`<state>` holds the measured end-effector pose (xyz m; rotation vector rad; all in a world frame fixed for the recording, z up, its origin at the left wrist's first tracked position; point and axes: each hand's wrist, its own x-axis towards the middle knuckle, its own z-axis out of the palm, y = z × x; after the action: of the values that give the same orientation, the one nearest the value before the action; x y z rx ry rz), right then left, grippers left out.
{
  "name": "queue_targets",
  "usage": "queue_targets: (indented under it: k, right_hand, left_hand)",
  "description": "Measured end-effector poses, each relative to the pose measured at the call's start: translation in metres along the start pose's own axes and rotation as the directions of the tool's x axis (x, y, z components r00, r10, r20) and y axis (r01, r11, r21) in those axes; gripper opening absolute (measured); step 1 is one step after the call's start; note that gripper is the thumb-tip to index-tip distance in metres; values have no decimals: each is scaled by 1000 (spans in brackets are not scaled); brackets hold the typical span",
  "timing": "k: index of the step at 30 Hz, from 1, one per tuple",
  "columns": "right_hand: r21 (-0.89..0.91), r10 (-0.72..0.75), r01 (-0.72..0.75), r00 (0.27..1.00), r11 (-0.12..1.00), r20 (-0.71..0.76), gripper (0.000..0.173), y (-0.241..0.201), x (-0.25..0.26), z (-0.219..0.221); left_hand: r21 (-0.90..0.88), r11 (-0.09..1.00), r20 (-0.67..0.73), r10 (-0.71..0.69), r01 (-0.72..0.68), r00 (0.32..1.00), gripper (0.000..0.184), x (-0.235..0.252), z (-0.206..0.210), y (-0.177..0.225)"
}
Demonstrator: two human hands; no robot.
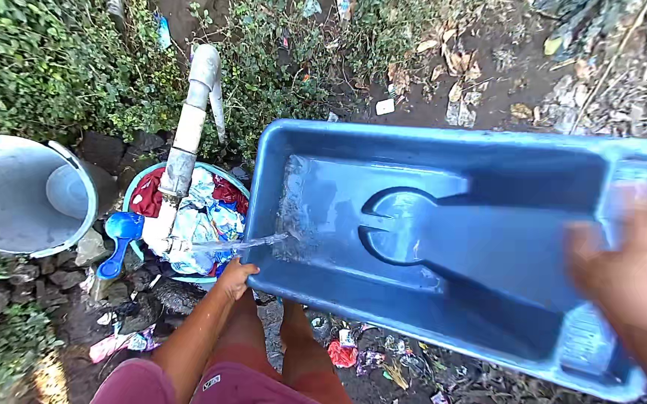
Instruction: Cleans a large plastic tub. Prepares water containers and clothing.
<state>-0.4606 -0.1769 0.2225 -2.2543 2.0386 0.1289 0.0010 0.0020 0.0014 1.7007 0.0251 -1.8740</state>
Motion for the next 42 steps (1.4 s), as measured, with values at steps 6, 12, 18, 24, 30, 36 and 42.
queue_targets:
  k: [6, 12, 18, 24, 30, 36, 42]
  right_hand:
    - [500, -673, 450, 482, 740, 561, 51, -200, -25, 209]
    - [377, -576, 437, 658, 816, 485, 55, -281, 43, 270]
    - [344, -412, 290, 836, 893, 363, 59, -306, 43, 296]
    - [487, -732, 547, 495, 681, 467, 42, -268, -1, 294]
    - [344, -155, 44, 941, 938, 302, 48, -319, 74, 319]
    - [252, -246, 159, 898, 955, 365, 32, -241, 52, 323]
    - [53, 589, -653, 711, 755, 384, 58, -170, 93, 312]
  left_hand:
    - [11, 1000, -19, 7, -6, 1000, 58, -22, -9, 3]
    - [-24, 999, -36, -35, 34, 999, 54, -55, -23, 9]
    - [-73, 997, -25, 31, -33, 999, 49, -49, -21, 6]
    - [1, 999, -17, -32, 32, 999, 53, -43, -34, -7]
    - [90, 995, -4, -51, 52, 999, 56, -48, -30, -18]
    - [26, 999, -159, -43, 48, 986, 53, -58, -41, -23]
    - [-23, 995, -186, -97, 95, 978, 68, -58, -31, -39]
